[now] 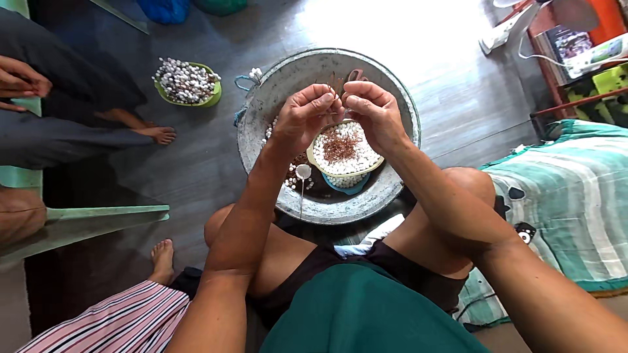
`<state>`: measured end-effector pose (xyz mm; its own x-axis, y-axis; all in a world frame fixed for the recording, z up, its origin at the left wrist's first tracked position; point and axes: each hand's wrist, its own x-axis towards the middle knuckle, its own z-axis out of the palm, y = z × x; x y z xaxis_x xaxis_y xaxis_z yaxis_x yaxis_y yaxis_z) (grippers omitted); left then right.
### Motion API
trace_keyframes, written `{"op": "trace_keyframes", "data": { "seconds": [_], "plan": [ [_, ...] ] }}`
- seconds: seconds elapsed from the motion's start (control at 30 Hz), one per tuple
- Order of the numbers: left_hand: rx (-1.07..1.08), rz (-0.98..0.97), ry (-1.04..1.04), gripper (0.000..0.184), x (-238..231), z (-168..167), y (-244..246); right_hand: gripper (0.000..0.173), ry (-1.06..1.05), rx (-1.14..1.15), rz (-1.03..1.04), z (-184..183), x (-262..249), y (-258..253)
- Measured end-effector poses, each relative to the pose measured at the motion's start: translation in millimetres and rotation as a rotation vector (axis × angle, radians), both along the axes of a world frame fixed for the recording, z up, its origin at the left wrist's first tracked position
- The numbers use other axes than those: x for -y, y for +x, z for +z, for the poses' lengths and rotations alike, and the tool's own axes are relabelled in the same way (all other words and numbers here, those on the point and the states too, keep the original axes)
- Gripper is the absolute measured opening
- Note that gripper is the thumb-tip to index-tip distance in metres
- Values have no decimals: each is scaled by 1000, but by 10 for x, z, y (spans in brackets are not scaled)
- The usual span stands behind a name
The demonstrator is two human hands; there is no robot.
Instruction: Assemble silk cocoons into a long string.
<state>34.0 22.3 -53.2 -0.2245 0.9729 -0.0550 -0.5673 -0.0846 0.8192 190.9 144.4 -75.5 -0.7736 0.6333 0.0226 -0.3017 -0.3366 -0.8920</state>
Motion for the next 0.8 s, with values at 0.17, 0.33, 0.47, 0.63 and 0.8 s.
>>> {"op": "trace_keyframes", "data": {
  "seconds": [0.17,0.33,0.47,0.63,0.8],
  "plan": [
    [34,-70,-3,16,13,-21,-14,22,-10,-20,60,27,19,15],
    [83,-81,-57,21,3,-24,-17,31,-68,-3,135,82,-7,30],
    [134,-88,-57,22,-2,-47,13,21,-62,-39,170,68,6,28],
    [75,-38,-102,22,-11,-40,23,16,8,-18,31,35,1,13],
    [-83,38,-91,24,-35,-29,26,16,129,3,-74,41,-47,13]
  ]
}}
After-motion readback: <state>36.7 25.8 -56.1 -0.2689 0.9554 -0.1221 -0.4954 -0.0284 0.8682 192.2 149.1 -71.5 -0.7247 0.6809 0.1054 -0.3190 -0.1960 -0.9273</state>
